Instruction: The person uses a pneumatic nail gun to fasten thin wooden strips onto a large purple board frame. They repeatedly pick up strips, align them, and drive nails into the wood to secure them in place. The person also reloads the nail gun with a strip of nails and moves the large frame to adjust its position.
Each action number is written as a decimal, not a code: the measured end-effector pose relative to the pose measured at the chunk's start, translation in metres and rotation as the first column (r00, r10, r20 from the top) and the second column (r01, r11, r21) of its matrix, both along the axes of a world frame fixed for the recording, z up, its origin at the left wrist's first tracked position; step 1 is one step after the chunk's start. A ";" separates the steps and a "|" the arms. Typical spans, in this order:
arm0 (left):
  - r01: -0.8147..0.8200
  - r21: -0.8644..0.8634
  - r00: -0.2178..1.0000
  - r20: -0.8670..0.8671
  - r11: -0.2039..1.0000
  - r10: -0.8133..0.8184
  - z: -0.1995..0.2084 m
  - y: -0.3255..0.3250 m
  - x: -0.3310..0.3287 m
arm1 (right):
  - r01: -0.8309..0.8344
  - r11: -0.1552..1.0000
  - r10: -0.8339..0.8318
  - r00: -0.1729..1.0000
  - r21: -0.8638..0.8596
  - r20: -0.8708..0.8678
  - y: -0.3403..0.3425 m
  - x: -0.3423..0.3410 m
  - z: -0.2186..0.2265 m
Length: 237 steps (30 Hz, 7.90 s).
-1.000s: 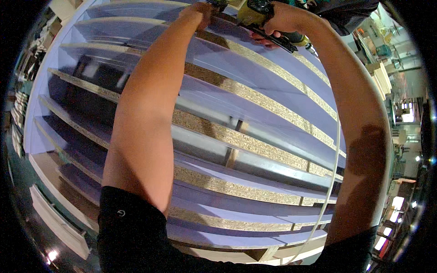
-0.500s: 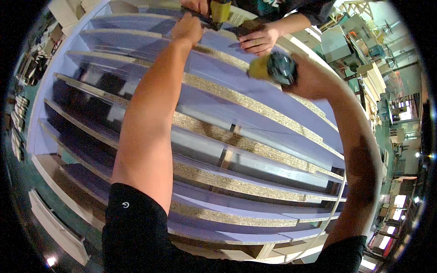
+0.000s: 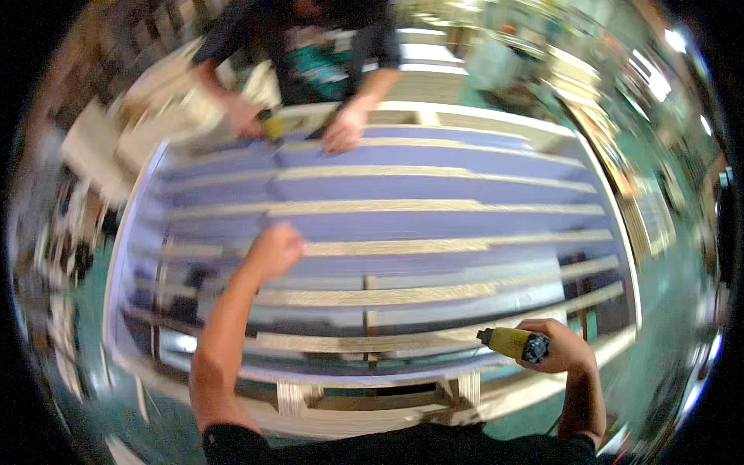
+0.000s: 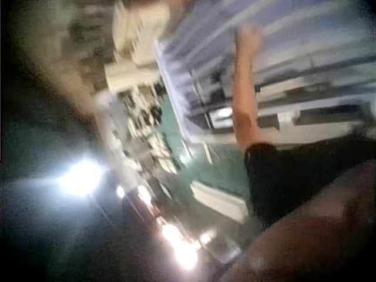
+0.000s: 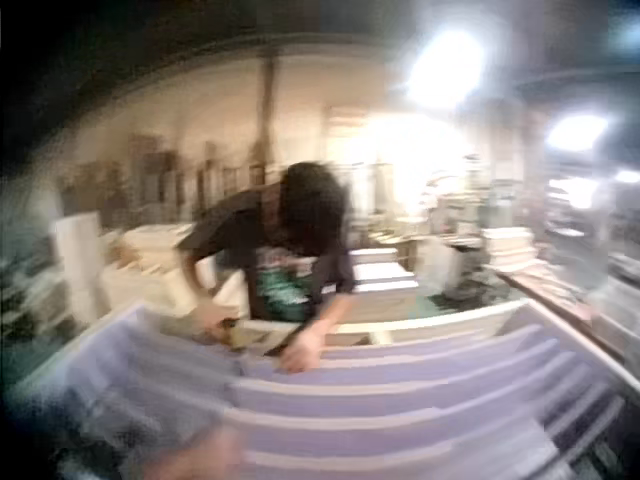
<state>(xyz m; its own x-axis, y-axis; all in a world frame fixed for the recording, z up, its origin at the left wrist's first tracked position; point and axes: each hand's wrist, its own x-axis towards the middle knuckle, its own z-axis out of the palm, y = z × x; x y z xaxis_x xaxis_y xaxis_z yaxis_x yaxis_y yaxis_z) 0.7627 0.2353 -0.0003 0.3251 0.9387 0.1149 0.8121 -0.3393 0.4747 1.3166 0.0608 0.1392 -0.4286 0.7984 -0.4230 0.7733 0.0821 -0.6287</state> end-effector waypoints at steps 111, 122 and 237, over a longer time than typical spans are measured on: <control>0.006 -0.944 -1.000 -0.015 -0.330 0.024 -0.493 -1.624 -0.667 | -0.904 -0.065 0.997 -0.080 -0.422 0.017 -1.205 -1.818 -0.609; -0.121 -0.598 -0.992 0.050 -0.793 0.115 -0.425 -2.080 -0.940 | -0.797 -0.481 0.705 -0.599 -0.364 0.380 -1.472 -1.900 -0.631; -0.579 -0.226 -0.339 0.941 0.784 0.022 -0.073 -1.100 -0.667 | 0.013 0.844 0.030 0.997 0.536 -0.070 -0.929 -0.825 -0.261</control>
<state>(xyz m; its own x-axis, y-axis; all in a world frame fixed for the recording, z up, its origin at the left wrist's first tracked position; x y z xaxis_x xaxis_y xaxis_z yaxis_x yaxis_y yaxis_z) 0.0959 -0.8650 -0.0735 -0.7385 0.6712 0.0643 -0.4308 -0.5431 0.7207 0.4917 -0.8684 -0.1222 -0.4490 0.8876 0.1027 0.7249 0.4290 -0.5390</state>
